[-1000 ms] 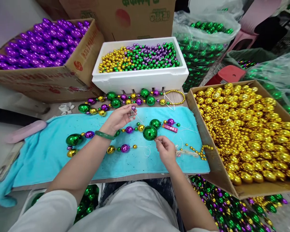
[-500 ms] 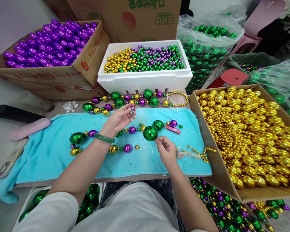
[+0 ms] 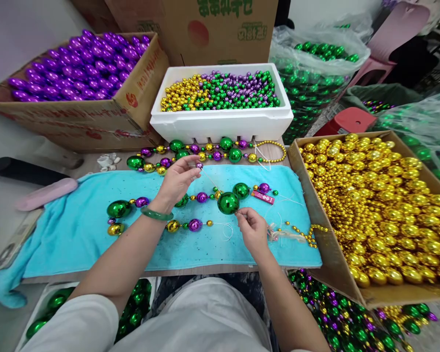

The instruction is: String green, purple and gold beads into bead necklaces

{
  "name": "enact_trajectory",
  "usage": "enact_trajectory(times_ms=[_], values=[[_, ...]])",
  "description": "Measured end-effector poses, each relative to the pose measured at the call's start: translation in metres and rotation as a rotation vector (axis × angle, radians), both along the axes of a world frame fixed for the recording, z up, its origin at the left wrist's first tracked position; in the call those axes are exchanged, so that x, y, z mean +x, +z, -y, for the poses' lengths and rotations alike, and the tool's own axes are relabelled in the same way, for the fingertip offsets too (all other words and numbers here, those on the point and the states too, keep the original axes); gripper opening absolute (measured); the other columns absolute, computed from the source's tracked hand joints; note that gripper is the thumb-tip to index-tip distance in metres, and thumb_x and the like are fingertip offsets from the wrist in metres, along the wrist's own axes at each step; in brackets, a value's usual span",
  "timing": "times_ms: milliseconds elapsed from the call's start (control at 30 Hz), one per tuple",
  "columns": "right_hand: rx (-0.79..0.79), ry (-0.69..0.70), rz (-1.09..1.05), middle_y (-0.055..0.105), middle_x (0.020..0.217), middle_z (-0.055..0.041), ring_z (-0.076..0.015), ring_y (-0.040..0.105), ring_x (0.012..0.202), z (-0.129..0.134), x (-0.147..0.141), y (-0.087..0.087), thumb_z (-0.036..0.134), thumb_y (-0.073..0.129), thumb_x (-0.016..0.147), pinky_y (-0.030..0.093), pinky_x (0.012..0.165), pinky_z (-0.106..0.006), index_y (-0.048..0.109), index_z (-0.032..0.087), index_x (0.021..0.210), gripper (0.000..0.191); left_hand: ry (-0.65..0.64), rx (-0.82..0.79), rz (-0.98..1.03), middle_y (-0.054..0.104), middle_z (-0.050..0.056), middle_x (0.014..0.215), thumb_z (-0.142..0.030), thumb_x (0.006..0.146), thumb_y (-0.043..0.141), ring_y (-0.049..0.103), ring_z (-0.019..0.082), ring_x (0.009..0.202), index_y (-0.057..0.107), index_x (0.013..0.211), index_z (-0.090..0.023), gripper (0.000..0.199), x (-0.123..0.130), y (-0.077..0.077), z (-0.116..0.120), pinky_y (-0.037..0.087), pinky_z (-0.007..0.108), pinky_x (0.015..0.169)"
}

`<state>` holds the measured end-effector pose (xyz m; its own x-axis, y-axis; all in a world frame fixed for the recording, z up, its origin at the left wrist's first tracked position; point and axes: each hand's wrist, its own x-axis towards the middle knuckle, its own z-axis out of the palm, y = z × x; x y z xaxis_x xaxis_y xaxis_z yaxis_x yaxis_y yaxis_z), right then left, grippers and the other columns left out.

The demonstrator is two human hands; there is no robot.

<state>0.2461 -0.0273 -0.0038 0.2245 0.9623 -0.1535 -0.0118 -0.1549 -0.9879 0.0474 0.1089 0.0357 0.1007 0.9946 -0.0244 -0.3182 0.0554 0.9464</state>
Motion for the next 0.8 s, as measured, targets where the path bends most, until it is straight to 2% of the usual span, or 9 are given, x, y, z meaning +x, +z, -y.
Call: enact_trajectory(times_ms=[133, 233, 367, 433, 533, 600, 667, 733, 800], values=[[-0.002, 0.006, -0.015, 0.045, 0.052, 0.0041, -0.0093, 0.040, 0.049, -0.001, 0.000, 0.000, 0.041, 0.064, 0.074, 0.032, 0.047, -0.023, 0.059, 0.018, 0.072, 0.024, -0.003, 0.157, -0.063, 0.066, 0.001, 0.090, -0.009, 0.065, 0.080, 0.060, 0.012, 0.087, 0.069, 0.110, -0.023, 0.048, 0.000, 0.006, 0.005, 0.048, 0.024, 0.082], [0.000, 0.022, -0.054, 0.047, 0.053, 0.0038, -0.0095, 0.042, 0.049, -0.003, -0.002, -0.001, 0.042, 0.063, 0.075, 0.032, 0.046, -0.022, 0.058, 0.018, 0.073, 0.025, -0.082, 0.041, 0.023, 0.066, 0.001, 0.094, -0.016, 0.068, 0.080, 0.063, 0.012, 0.083, 0.064, 0.118, -0.024, 0.053, 0.002, 0.010, 0.010, 0.050, 0.025, 0.077], [0.004, 0.054, -0.069, 0.049, 0.054, 0.0034, -0.0096, 0.044, 0.048, -0.005, -0.005, -0.004, 0.043, 0.062, 0.077, 0.032, 0.045, -0.022, 0.057, 0.019, 0.073, 0.025, -0.157, -0.147, 0.025, 0.068, 0.005, 0.095, -0.032, 0.074, 0.077, 0.063, 0.011, 0.075, 0.070, 0.097, -0.017, 0.028, 0.009, 0.009, 0.019, 0.049, 0.025, 0.065], [-0.014, 0.090, -0.045, 0.052, 0.055, 0.0025, -0.0100, 0.045, 0.049, -0.006, -0.003, -0.008, 0.043, 0.061, 0.077, 0.034, 0.046, -0.023, 0.058, 0.019, 0.073, 0.025, -0.177, -0.138, -0.051, 0.070, 0.005, 0.089, -0.033, 0.073, 0.076, 0.063, 0.012, 0.073, 0.070, 0.085, -0.015, 0.022, 0.014, 0.009, 0.024, 0.048, 0.024, 0.063], [-0.048, 0.107, 0.108, 0.055, 0.057, 0.0020, -0.0103, 0.044, 0.049, -0.008, 0.006, -0.010, 0.039, 0.064, 0.073, 0.036, 0.048, -0.024, 0.064, 0.018, 0.080, 0.022, -0.181, -0.080, -0.124, 0.070, 0.004, 0.079, -0.032, 0.074, 0.074, 0.063, 0.012, 0.070, 0.071, 0.080, -0.015, 0.018, 0.019, 0.012, 0.028, 0.048, 0.023, 0.061], [-0.026, 0.035, 0.225, 0.061, 0.064, 0.0001, -0.0095, 0.042, 0.049, -0.010, 0.012, -0.006, 0.035, 0.065, 0.072, 0.037, 0.049, -0.025, 0.068, 0.017, 0.090, 0.026, -0.183, -0.045, -0.148, 0.070, 0.004, 0.075, -0.030, 0.076, 0.072, 0.062, 0.011, 0.067, 0.072, 0.081, -0.016, 0.016, 0.022, 0.017, 0.030, 0.049, 0.024, 0.060], [0.043, -0.034, 0.235, 0.070, 0.081, -0.0045, -0.0088, 0.042, 0.051, -0.013, 0.015, 0.004, 0.036, 0.064, 0.075, 0.038, 0.050, -0.025, 0.069, 0.017, 0.100, 0.032, -0.196, -0.012, -0.173, 0.070, 0.004, 0.073, -0.028, 0.077, 0.070, 0.061, 0.011, 0.064, 0.072, 0.082, -0.016, 0.013, 0.024, 0.024, 0.032, 0.050, 0.025, 0.059], [0.100, -0.003, 0.154, 0.072, 0.095, -0.0082, -0.0086, 0.043, 0.053, -0.017, 0.012, 0.015, 0.040, 0.064, 0.077, 0.039, 0.050, -0.025, 0.068, 0.017, 0.103, 0.035, -0.200, 0.029, -0.191, 0.070, 0.003, 0.072, -0.026, 0.078, 0.070, 0.061, 0.011, 0.063, 0.072, 0.082, -0.016, 0.011, 0.028, 0.032, 0.034, 0.051, 0.025, 0.060], [0.095, 0.101, 0.078, 0.073, 0.092, -0.0081, -0.0087, 0.044, 0.052, -0.023, 0.006, 0.022, 0.041, 0.067, 0.075, 0.038, 0.048, -0.024, 0.069, 0.017, 0.099, 0.034, -0.169, 0.077, -0.186, 0.070, 0.003, 0.074, -0.026, 0.079, 0.069, 0.062, 0.011, 0.064, 0.072, 0.083, -0.017, 0.010, 0.031, 0.039, 0.034, 0.052, 0.025, 0.061]])
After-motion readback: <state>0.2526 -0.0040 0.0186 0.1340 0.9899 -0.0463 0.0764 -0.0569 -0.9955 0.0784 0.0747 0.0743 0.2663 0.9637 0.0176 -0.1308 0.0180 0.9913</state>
